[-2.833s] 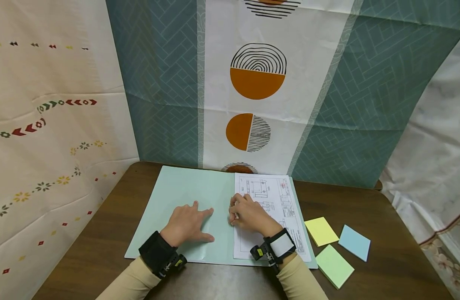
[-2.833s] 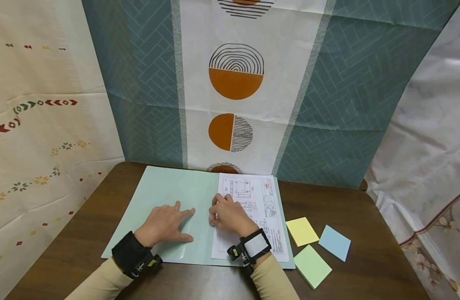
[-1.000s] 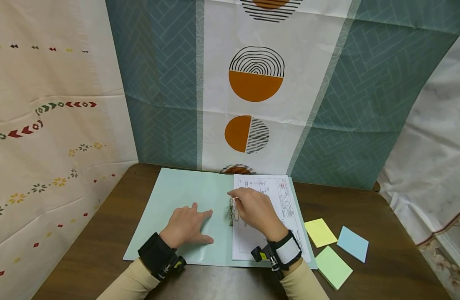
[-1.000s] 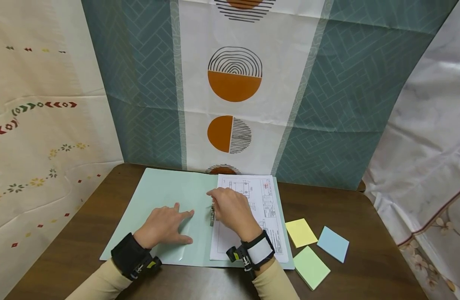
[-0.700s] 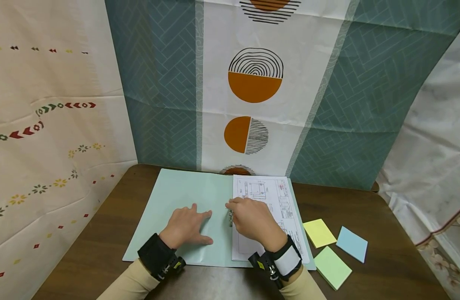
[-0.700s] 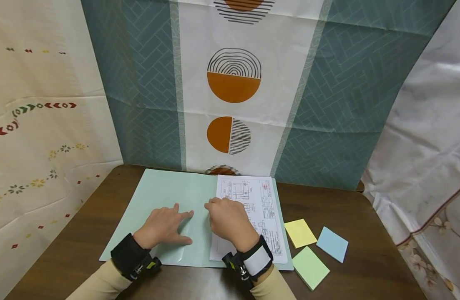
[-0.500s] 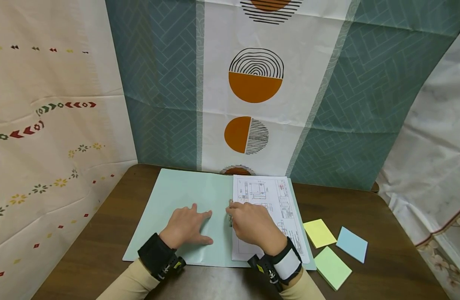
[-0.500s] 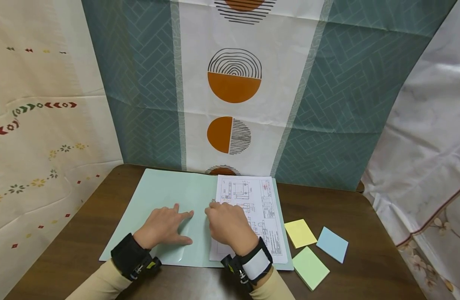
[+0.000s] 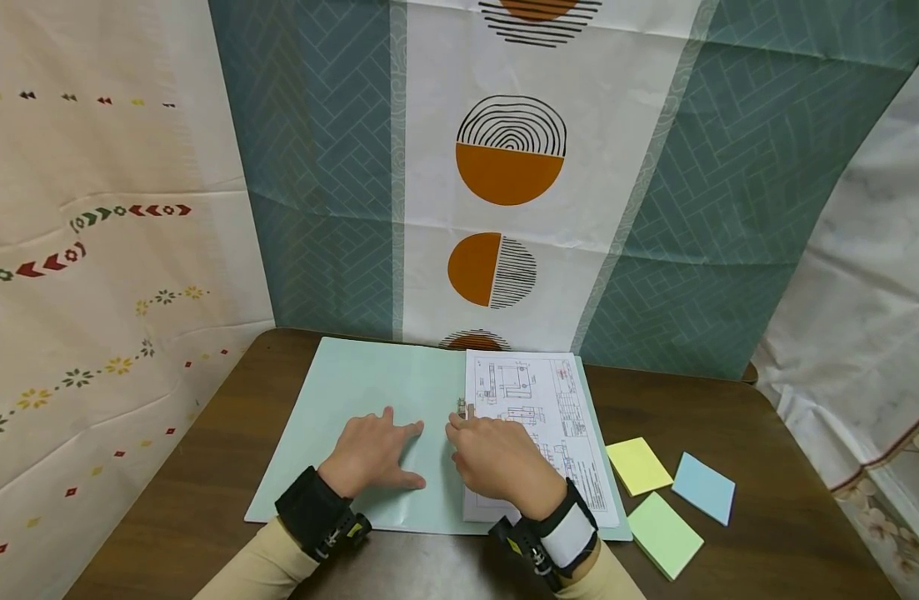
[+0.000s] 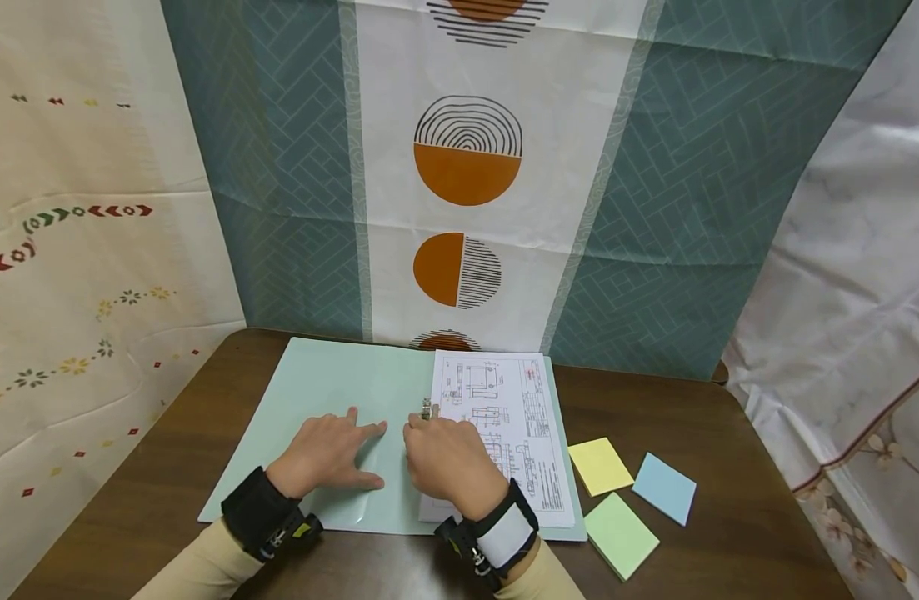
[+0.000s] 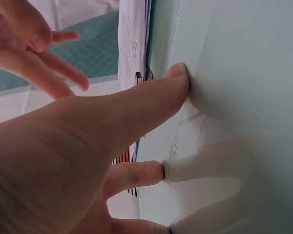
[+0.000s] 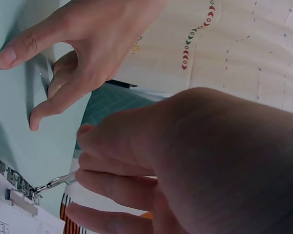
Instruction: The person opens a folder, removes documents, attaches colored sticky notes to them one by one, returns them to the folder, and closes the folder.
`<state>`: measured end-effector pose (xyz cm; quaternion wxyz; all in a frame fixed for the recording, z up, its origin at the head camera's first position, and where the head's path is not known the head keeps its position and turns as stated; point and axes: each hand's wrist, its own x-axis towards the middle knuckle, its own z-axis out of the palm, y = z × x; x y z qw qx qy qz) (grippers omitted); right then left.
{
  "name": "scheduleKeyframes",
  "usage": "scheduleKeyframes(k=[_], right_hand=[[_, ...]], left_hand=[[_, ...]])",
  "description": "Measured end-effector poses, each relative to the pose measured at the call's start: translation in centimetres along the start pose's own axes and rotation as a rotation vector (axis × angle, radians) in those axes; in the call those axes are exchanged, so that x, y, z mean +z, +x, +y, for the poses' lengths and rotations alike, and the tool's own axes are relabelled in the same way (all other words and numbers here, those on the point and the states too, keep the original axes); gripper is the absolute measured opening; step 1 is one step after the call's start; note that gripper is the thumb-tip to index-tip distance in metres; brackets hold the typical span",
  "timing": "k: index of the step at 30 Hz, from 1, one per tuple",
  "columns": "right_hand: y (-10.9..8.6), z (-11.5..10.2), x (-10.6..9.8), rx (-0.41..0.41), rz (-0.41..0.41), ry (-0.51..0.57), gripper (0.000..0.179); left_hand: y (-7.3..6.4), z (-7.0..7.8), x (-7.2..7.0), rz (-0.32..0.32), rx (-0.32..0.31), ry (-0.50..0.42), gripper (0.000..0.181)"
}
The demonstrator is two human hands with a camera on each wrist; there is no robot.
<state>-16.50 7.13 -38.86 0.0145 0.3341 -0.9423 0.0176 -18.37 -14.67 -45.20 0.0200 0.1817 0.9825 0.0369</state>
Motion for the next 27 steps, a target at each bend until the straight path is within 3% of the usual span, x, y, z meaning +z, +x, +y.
scheduleKeyframes(k=[12, 27], right_hand=[[0.2, 0.0, 0.4, 0.046, -0.042, 0.024, 0.045], [1.3, 1.4, 1.8, 0.094, 0.002, 0.067, 0.058]], left_hand=[[0.0, -0.1, 0.2, -0.002, -0.005, -0.004, 0.083], [0.1, 0.0, -0.1, -0.018, -0.004, 0.000, 0.084]])
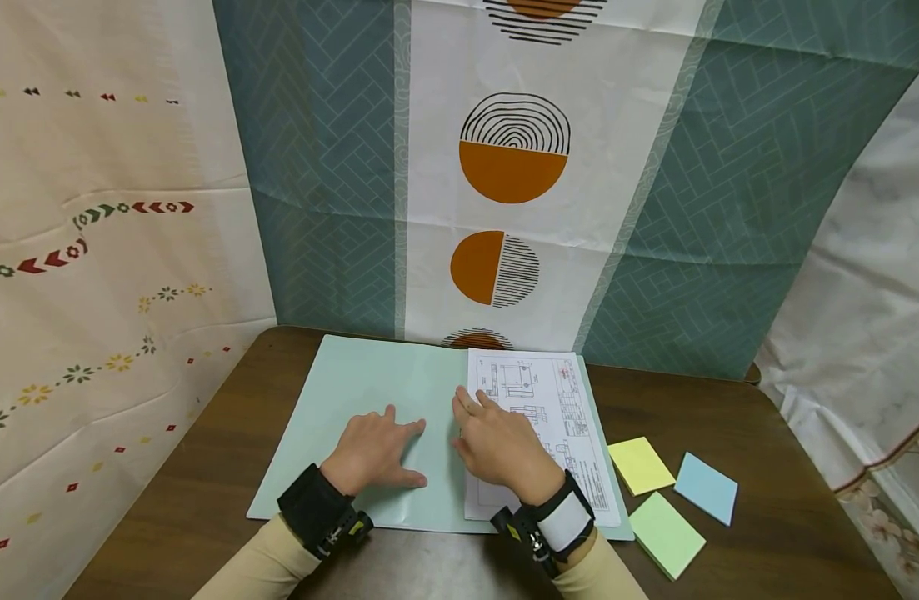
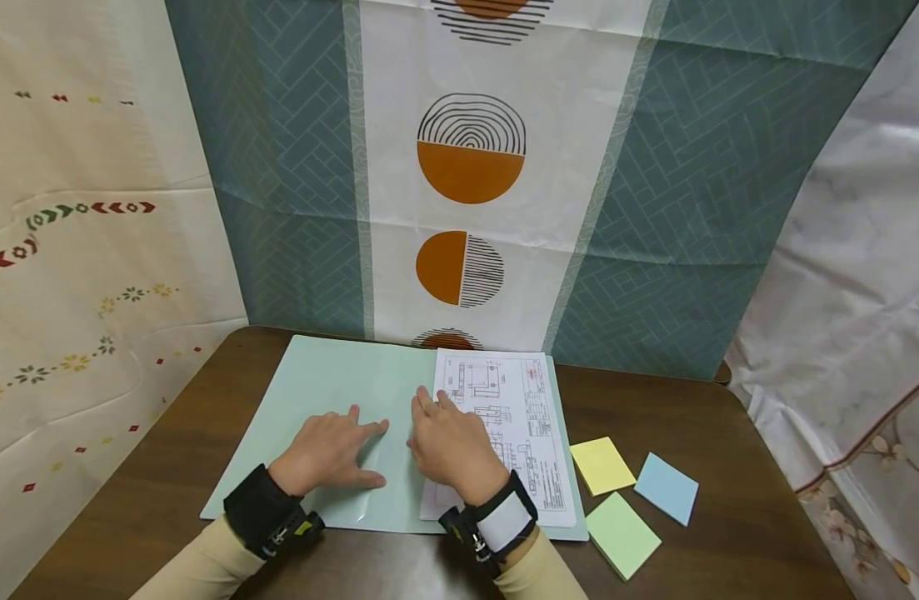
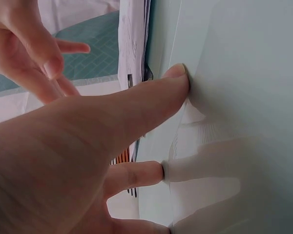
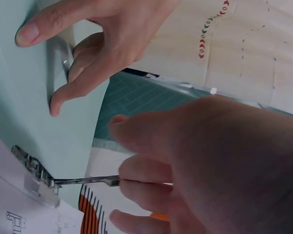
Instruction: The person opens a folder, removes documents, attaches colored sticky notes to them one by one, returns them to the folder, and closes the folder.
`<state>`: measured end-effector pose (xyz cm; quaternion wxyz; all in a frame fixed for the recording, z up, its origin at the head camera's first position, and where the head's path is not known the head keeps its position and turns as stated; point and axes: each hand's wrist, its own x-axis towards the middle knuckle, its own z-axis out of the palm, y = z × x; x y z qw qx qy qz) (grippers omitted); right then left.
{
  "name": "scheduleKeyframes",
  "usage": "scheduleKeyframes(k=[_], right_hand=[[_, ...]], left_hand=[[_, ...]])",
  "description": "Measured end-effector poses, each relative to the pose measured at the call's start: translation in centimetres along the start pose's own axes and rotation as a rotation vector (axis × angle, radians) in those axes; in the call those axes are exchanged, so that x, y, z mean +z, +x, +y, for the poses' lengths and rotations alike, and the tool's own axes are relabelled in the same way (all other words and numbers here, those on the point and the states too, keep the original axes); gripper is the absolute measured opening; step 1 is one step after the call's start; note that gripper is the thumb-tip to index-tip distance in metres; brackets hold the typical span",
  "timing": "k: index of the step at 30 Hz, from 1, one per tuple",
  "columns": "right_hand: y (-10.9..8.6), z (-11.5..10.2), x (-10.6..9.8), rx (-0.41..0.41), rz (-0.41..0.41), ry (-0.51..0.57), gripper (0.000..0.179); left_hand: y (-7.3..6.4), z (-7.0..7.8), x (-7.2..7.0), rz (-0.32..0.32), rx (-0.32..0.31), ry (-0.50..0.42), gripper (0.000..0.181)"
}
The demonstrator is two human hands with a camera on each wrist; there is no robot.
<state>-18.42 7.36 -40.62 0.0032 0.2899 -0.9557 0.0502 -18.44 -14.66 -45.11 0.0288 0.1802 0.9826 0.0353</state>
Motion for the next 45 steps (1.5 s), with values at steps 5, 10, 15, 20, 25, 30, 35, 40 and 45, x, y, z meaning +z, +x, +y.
scheduleKeyframes(k=[5, 10, 15, 20, 25, 30, 35, 40, 45], right_hand=[[0.7, 0.5, 0.6, 0.017, 0.015, -0.016, 0.059], [1.3, 1.0, 1.2, 0.039, 0.011, 0.009, 0.062], [1.8, 1.7, 2.1, 0.044, 0.017, 0.031, 0.066], [2.1, 2.2, 2.9, 0.057, 0.009, 0.055, 0.067], [2.5, 2.5, 3.7, 0.075, -0.026, 0.084, 0.070], [2.7, 2.7, 4.6, 0.084, -0.089, 0.076, 0.069], [2.8, 2.8, 4.8, 0.099, -0.100, 0.080, 0.067], [2.8, 2.8, 4.9, 0.090, -0.101, 0.095, 0.066], [2.2, 3.0, 4.0, 0.085, -0.072, 0.133, 0.066]], left_hand=[[0.1, 0.0, 0.0, -0.008, -0.004, 0.005, 0.084], [0.1, -0.1, 0.3, -0.009, -0.006, 0.009, 0.083], [0.2, -0.1, 0.4, -0.011, -0.008, 0.011, 0.083], [0.2, -0.1, 0.3, -0.010, -0.004, 0.019, 0.084], [0.2, 0.0, 0.3, -0.007, -0.003, 0.008, 0.083], [0.0, 0.0, 0.3, -0.010, -0.008, -0.001, 0.084], [0.0, 0.0, 0.2, 0.000, -0.004, 0.010, 0.084], [0.1, 0.0, 0.2, -0.001, -0.002, 0.014, 0.084], [0.2, 0.0, 0.4, -0.004, -0.007, 0.009, 0.083]])
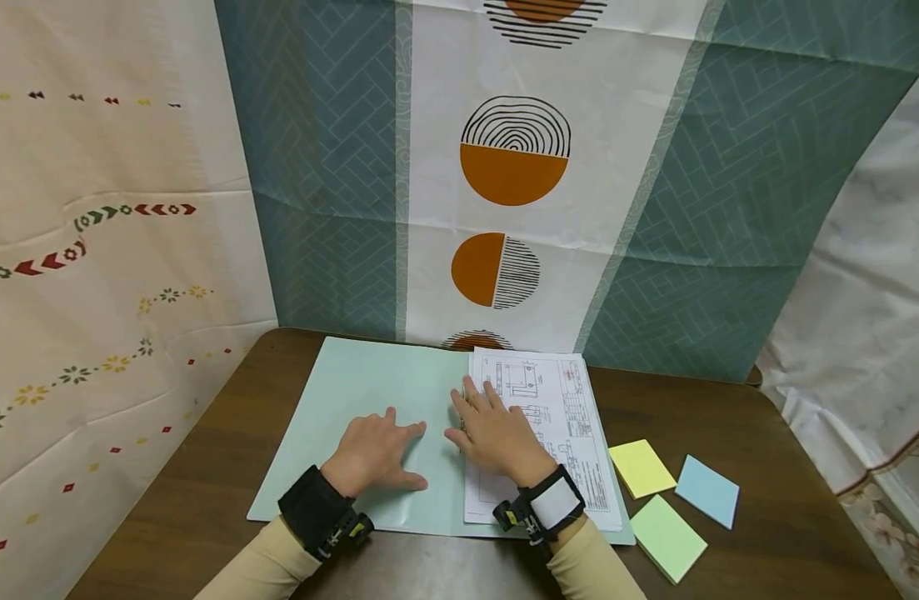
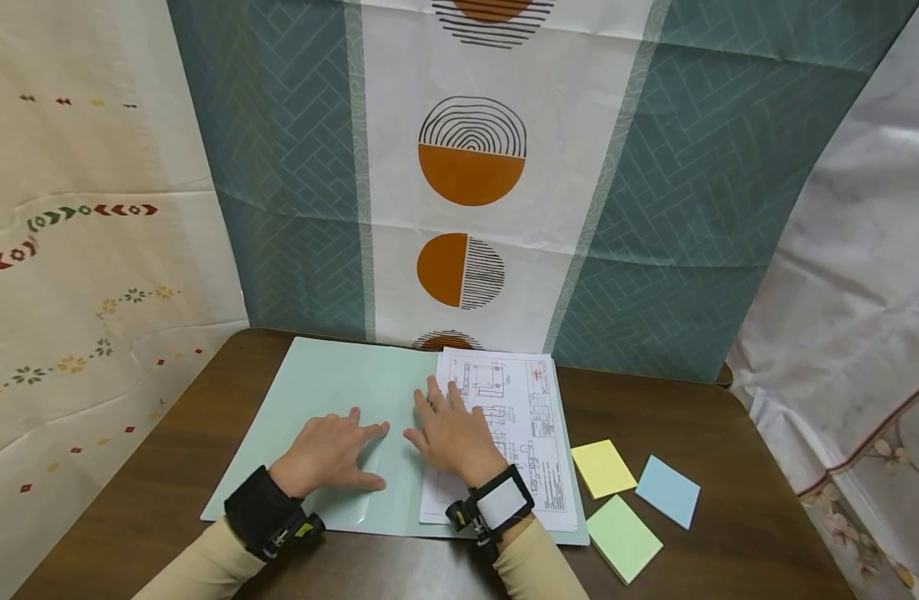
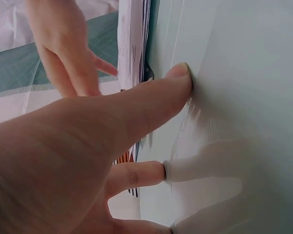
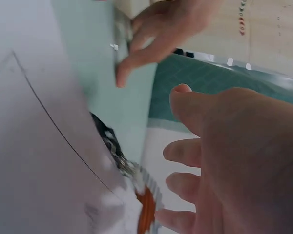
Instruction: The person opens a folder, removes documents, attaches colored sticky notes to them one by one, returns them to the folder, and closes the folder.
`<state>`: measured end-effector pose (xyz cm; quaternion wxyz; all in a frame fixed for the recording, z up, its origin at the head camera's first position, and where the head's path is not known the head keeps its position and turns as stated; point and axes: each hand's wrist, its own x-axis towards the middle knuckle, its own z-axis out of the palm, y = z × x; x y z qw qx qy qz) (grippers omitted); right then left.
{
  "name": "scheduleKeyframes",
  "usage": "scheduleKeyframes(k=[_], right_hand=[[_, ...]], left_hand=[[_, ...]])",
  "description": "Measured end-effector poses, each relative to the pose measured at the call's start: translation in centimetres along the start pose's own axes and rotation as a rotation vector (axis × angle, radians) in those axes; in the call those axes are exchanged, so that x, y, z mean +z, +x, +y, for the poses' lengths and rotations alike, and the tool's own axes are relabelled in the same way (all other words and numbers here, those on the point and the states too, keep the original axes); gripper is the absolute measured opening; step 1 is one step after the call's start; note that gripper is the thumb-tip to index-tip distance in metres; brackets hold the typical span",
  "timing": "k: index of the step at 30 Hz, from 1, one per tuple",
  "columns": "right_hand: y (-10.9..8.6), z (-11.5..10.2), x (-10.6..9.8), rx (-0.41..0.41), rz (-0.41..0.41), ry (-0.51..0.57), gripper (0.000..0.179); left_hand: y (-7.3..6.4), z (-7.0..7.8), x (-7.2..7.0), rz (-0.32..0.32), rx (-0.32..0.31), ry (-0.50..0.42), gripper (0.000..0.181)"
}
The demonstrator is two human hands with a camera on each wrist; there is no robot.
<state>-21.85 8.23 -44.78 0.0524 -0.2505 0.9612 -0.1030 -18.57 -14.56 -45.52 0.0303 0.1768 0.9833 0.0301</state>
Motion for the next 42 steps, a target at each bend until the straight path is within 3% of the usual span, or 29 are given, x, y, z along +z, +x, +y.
scheduleKeyframes(k=[5, 12, 17, 24, 31, 37, 42], right_hand=[[-1.7, 1.4, -1.7, 0.054, 0.025, 0.042, 0.066], [-5.2, 5.3, -3.6, 0.127, 0.067, -0.004, 0.067], [-7.3, 7.6, -3.7, 0.170, 0.126, -0.009, 0.068], [-7.6, 9.4, -3.1, 0.161, 0.234, 0.007, 0.066], [-7.8, 10.2, -3.2, 0.176, 0.325, 0.002, 0.069], [-8.0, 10.4, -3.6, 0.206, 0.343, 0.021, 0.068], [-8.3, 10.6, -4.1, 0.235, 0.328, 0.030, 0.070]], left_hand=[[0.0, 0.2, 0.0, 0.008, 0.014, -0.013, 0.083], [-0.2, -0.2, -0.2, -0.006, 0.020, -0.031, 0.084], [-0.2, -0.5, -0.4, -0.024, 0.010, -0.035, 0.084], [-0.1, -0.3, -0.4, -0.049, -0.011, -0.052, 0.083], [0.0, 0.1, -0.6, -0.028, -0.014, -0.024, 0.083], [-0.3, -0.7, -1.0, -0.043, -0.005, -0.052, 0.083], [-0.6, -1.8, -1.2, -0.063, -0.033, -0.062, 0.082]])
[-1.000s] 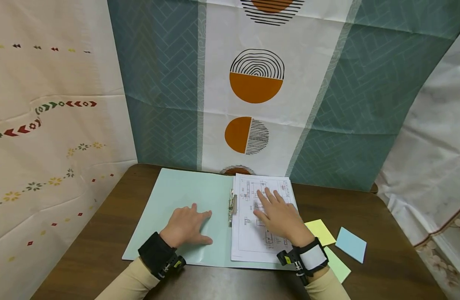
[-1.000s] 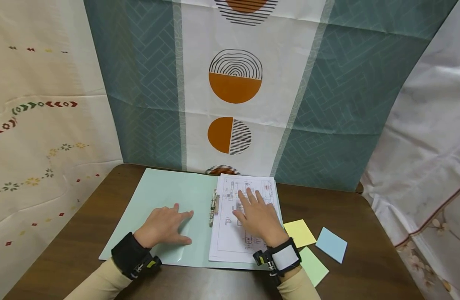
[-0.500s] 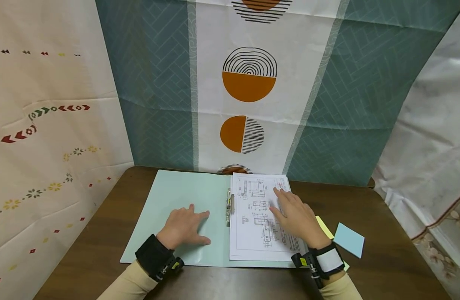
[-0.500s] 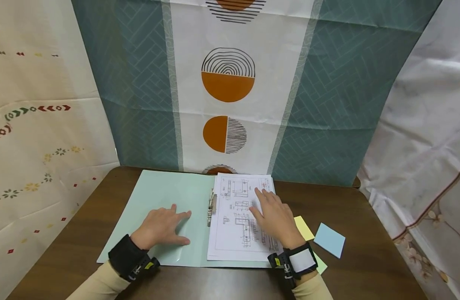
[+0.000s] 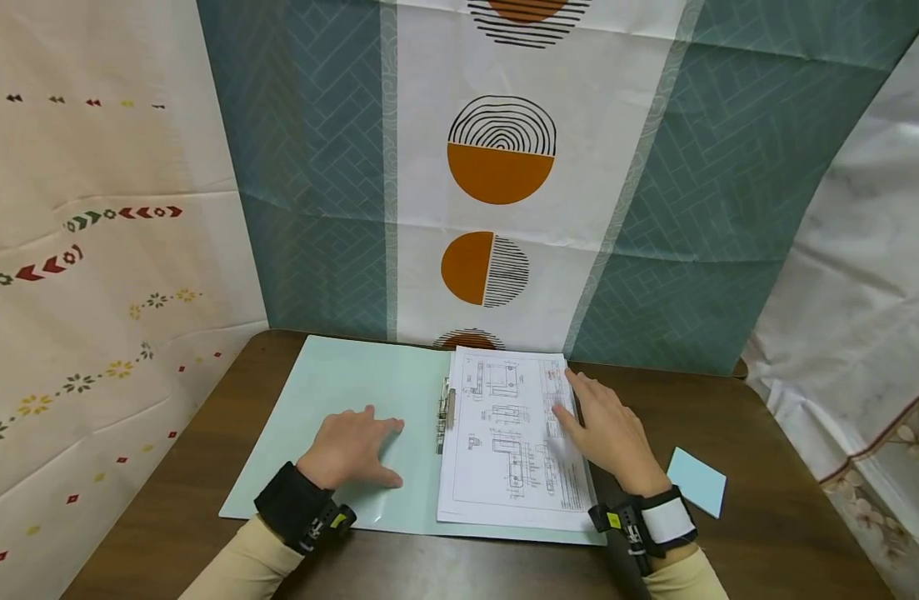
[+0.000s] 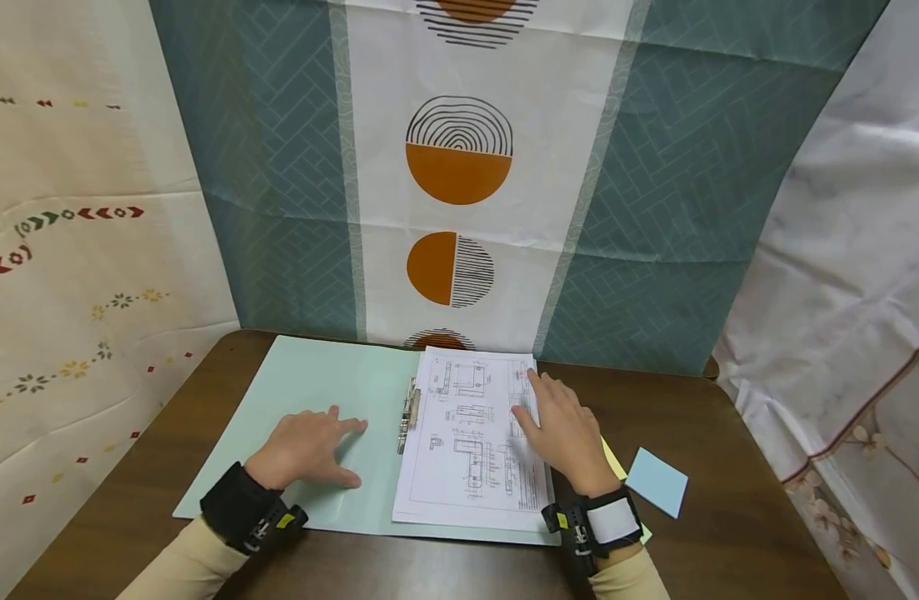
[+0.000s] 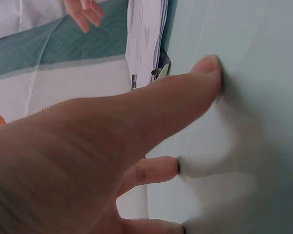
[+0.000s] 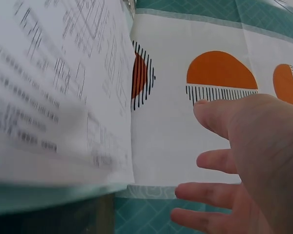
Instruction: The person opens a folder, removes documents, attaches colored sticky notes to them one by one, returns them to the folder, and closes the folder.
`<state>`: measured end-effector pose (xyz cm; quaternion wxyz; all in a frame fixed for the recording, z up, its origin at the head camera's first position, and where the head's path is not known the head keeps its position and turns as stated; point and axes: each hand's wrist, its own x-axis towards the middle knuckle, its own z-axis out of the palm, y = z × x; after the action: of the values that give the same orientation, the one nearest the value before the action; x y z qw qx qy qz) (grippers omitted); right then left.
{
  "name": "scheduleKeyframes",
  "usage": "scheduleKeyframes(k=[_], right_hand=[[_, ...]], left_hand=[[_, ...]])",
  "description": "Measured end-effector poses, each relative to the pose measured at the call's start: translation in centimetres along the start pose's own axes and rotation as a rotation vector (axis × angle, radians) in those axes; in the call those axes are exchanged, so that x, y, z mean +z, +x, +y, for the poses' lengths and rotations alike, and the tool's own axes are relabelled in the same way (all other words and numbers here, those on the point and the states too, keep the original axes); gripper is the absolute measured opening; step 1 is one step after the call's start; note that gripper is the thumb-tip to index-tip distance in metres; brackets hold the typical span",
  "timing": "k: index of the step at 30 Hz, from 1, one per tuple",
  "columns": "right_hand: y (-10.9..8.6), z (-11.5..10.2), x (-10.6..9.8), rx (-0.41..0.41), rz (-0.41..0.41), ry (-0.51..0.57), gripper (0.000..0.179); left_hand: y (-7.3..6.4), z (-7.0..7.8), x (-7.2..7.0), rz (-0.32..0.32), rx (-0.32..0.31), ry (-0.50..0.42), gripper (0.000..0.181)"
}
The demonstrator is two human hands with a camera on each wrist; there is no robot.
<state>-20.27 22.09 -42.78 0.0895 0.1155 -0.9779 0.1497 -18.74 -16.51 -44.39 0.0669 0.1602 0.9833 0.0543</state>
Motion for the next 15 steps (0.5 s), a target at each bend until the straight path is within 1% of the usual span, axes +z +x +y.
scheduleKeyframes(k=[3, 10, 15], right_hand=[[0.0, 0.1, -0.2, 0.004, 0.000, 0.013, 0.070], [-0.1, 0.2, -0.2, -0.018, 0.000, 0.025, 0.070], [-0.2, 0.3, -0.2, -0.027, 0.001, 0.020, 0.069]], left_hand=[[0.0, -0.5, -0.2, -0.014, -0.017, 0.003, 0.082], [-0.2, -1.4, -0.6, -0.036, -0.030, 0.005, 0.080], [-0.1, -2.0, -1.1, -0.068, -0.069, -0.011, 0.081]])
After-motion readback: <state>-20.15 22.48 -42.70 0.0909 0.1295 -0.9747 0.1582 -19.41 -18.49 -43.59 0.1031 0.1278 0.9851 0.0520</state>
